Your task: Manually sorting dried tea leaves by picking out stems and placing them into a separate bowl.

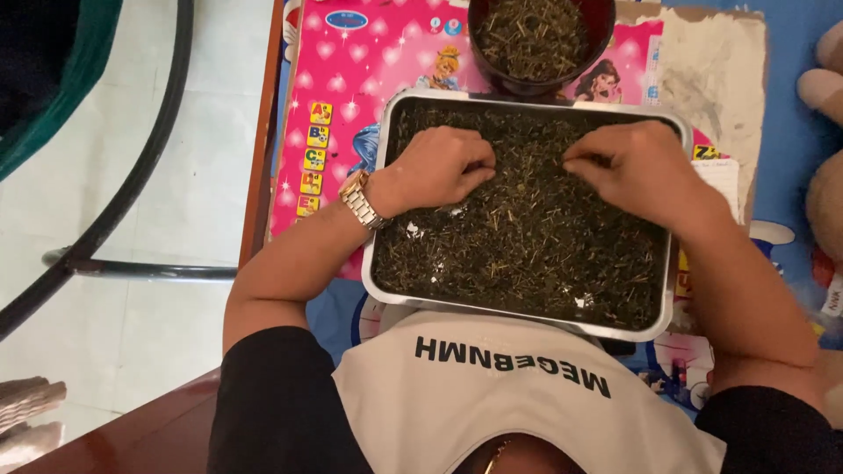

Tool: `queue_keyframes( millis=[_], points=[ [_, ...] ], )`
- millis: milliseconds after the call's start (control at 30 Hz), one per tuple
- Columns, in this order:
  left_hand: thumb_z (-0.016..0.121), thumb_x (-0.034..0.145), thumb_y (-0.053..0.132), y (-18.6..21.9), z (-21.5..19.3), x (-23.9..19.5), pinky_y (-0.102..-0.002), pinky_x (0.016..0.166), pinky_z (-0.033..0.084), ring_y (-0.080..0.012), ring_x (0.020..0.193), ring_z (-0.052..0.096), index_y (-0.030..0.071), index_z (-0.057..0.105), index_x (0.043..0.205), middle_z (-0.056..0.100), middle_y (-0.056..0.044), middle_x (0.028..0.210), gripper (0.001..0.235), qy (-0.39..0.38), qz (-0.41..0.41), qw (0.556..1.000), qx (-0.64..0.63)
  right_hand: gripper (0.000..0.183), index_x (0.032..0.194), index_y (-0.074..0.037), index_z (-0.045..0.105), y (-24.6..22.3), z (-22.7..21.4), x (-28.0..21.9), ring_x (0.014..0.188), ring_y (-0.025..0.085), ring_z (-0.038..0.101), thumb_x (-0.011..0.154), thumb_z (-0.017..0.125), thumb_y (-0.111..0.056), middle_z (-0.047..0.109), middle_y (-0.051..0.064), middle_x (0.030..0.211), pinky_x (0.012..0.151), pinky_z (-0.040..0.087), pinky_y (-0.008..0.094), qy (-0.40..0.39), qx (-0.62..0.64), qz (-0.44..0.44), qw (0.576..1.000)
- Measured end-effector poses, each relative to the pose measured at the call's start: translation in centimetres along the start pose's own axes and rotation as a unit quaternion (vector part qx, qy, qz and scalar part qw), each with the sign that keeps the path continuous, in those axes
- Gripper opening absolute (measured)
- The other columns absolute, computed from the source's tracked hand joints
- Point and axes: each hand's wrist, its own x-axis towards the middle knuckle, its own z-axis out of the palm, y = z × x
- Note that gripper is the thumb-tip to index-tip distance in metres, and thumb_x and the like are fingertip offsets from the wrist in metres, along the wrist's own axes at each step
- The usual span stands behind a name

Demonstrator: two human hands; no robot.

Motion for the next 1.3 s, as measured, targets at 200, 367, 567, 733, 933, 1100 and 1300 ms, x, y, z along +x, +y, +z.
queue_keyframes(
  millis=[200, 367, 567, 733, 933, 1100, 1300],
  points=[
    [0.072, 0.092, 0.016, -0.8, 0.9, -0.1, -0.051, 0.056, 0.054, -0.0311, 0.078, 0.07, 0.011, 0.073, 0.107, 0.072, -0.004, 0.094, 0.016, 0.019, -0.012, 0.998, 0.065, 0.018, 0.11, -0.023, 0.084, 0.3, 1.2, -0.7, 0.082, 0.021, 0.075, 0.094, 0.079, -0.03, 0.08, -0.003, 0.099, 0.06, 0.055, 0.043, -0.046, -0.141, -0.022, 0.989],
    [0.079, 0.093, 0.012, 0.4, 0.9, 0.0, -0.023, 0.049, 0.05, -0.0112, 0.067, 0.064, 0.013, 0.077, 0.103, 0.066, 0.001, 0.086, 0.01, 0.048, 0.149, 0.987, 0.028, 0.014, 0.113, -0.016, 0.085, -0.8, 1.8, -0.6, 0.075, 0.017, 0.071, 0.1, 0.083, -0.015, 0.079, -0.002, 0.096, 0.057, 0.051, 0.034, 0.055, -0.124, -0.103, 0.985],
    [0.072, 0.096, 0.018, 4.7, -0.1, -0.5, -0.032, 0.052, 0.058, -0.0166, 0.057, 0.064, 0.012, 0.073, 0.103, 0.064, -0.004, 0.084, 0.009, -0.064, 0.147, 0.984, 0.083, 0.021, 0.117, -0.014, 0.075, -3.0, 2.3, 0.7, 0.056, 0.025, 0.069, 0.097, 0.078, -0.017, 0.074, 0.004, 0.081, 0.051, 0.057, 0.038, 0.002, -0.187, -0.087, 0.978],
    [0.07, 0.097, 0.018, 3.0, 0.8, -0.6, -0.027, 0.049, 0.053, -0.0145, 0.054, 0.062, 0.013, 0.073, 0.093, 0.063, 0.001, 0.078, 0.007, -0.015, 0.137, 0.988, 0.072, 0.013, 0.104, -0.019, 0.071, -1.0, 3.5, 0.1, 0.058, 0.021, 0.067, 0.095, 0.08, -0.024, 0.07, -0.004, 0.078, 0.048, 0.053, 0.033, 0.013, -0.241, -0.084, 0.967],
    [0.074, 0.097, 0.017, 2.3, 0.2, 0.0, -0.029, 0.052, 0.055, -0.0179, 0.06, 0.064, 0.011, 0.072, 0.091, 0.062, 0.0, 0.082, 0.009, 0.087, 0.131, 0.988, -0.007, 0.005, 0.106, -0.016, 0.074, -1.9, 2.2, 0.0, 0.056, 0.023, 0.067, 0.102, 0.077, -0.018, 0.069, -0.001, 0.077, 0.05, 0.053, 0.033, 0.027, -0.195, -0.076, 0.978],
    [0.07, 0.099, 0.006, 3.0, -1.5, 0.5, -0.039, 0.061, 0.061, -0.0297, 0.07, 0.071, 0.005, 0.07, 0.098, 0.064, -0.008, 0.085, 0.002, 0.134, 0.109, 0.983, -0.06, 0.002, 0.105, -0.015, 0.076, -1.0, 3.0, -0.2, 0.056, 0.024, 0.067, 0.103, 0.075, -0.016, 0.07, 0.0, 0.079, 0.051, 0.054, 0.034, 0.038, -0.163, -0.075, 0.983],
    [0.074, 0.097, 0.011, 1.5, -4.2, 5.7, -0.037, 0.063, 0.054, -0.0235, 0.071, 0.069, 0.006, 0.068, 0.089, 0.073, -0.007, 0.082, 0.011, 0.171, 0.1, 0.979, 0.042, 0.008, 0.102, -0.014, 0.081, 1.4, 4.3, -1.0, 0.072, 0.023, 0.072, 0.102, 0.081, -0.022, 0.079, 0.001, 0.093, 0.057, 0.054, 0.039, 0.098, -0.172, -0.101, 0.975]
  ],
)
